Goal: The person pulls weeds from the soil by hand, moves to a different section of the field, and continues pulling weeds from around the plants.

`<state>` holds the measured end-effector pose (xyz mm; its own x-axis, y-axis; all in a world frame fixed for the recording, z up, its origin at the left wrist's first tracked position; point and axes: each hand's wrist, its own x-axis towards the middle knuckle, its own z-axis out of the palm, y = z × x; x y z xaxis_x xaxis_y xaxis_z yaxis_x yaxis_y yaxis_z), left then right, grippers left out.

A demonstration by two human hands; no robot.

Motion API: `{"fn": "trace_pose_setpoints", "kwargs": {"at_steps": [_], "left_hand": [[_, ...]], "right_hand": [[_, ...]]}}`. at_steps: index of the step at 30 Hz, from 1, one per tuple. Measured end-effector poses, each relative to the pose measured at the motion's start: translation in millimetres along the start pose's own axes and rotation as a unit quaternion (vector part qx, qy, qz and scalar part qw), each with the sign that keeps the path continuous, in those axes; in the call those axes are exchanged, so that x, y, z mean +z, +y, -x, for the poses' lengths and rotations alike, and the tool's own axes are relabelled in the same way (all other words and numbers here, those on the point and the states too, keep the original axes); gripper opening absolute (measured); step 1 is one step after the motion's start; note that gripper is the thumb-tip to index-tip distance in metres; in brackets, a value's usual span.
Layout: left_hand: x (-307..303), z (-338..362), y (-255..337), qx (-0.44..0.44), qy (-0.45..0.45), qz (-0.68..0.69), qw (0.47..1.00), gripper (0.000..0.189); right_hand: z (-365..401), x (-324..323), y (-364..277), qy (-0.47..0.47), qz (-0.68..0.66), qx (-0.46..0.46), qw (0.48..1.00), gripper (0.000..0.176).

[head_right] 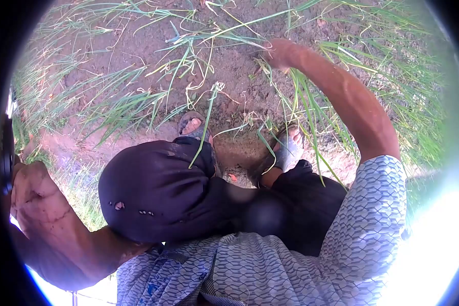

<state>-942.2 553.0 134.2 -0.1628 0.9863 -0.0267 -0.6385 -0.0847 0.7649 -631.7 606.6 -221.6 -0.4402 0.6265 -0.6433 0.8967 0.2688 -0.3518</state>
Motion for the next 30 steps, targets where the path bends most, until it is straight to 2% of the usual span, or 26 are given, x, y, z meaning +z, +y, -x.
{"fn": "trace_pose_setpoints", "kwargs": {"at_steps": [2,3,4,5,7,10,14,17,18,19,21,22,23,25,27,29,30], "left_hand": [[-9,-1,-11,-0.021,-0.01,0.007,1.0,0.028],[-12,-2,-15,-0.028,-0.014,0.008,0.999,0.027],[-14,-2,-17,-0.033,-0.017,0.012,0.999,0.026],[-16,-2,-18,-0.036,-0.019,0.014,0.999,0.026],[-19,-3,-17,-0.041,-0.021,0.02,0.999,0.025],[-21,-4,-11,-0.042,-0.025,0.026,0.998,0.023],[-16,-7,21,-0.016,-0.031,0.034,0.999,0.02],[-28,-5,36,0.007,-0.021,0.033,0.999,0.019],[-36,-3,36,0.013,-0.013,0.03,0.999,0.018],[-43,0,32,0.041,0.053,0.027,0.997,0.017],[-93,17,25,0.05,0.027,-0.043,0.997,0.022],[-111,29,20,0.043,0.067,-0.073,0.994,0.02],[-129,44,15,0.037,0.107,-0.102,0.988,0.019],[-171,85,10,-0.021,0.139,-0.26,0.955,0.02],[-196,119,-1,-0.167,0.112,-0.383,0.902,0.024],[-250,153,-22,-0.28,0.014,-0.469,0.838,0.029],[-260,159,-31,-0.335,0.052,-0.488,0.804,0.029]], "right_hand": [[12,12,-14,-0.106,0.124,-0.028,0.986,0.02],[31,-12,-51,-0.189,0.222,-0.069,0.954,0.021],[41,-20,-71,-0.214,0.244,-0.081,0.942,0.029],[39,3,-71,-0.151,0.188,-0.037,0.97,0.037],[42,15,-77,-0.026,0.097,-0.013,0.995,0.031],[32,49,-72,0.116,0.102,-0.093,0.984,0.023],[19,59,-77,0.083,0.131,-0.063,0.986,0.023],[3,65,-62,0.093,0.048,-0.09,0.99,0.023],[3,49,-71,0.065,-0.024,-0.036,0.997,0.02],[-1,46,-75,0.109,-0.061,-0.024,0.992,0.019],[-11,37,-82,0.195,-0.134,0.001,0.972,0.015],[-16,30,-88,0.209,-0.165,0.016,0.964,0.013],[-24,28,-87,0.241,-0.147,-0.007,0.959,0.013],[-46,26,-86,0.302,-0.109,-0.06,0.945,0.014],[-60,19,-92,0.298,-0.068,-0.062,0.95,0.016],[-71,19,-97,0.324,-0.025,-0.078,0.942,0.02],[-73,13,-98,0.355,-0.097,-0.087,0.926,0.031]]}}
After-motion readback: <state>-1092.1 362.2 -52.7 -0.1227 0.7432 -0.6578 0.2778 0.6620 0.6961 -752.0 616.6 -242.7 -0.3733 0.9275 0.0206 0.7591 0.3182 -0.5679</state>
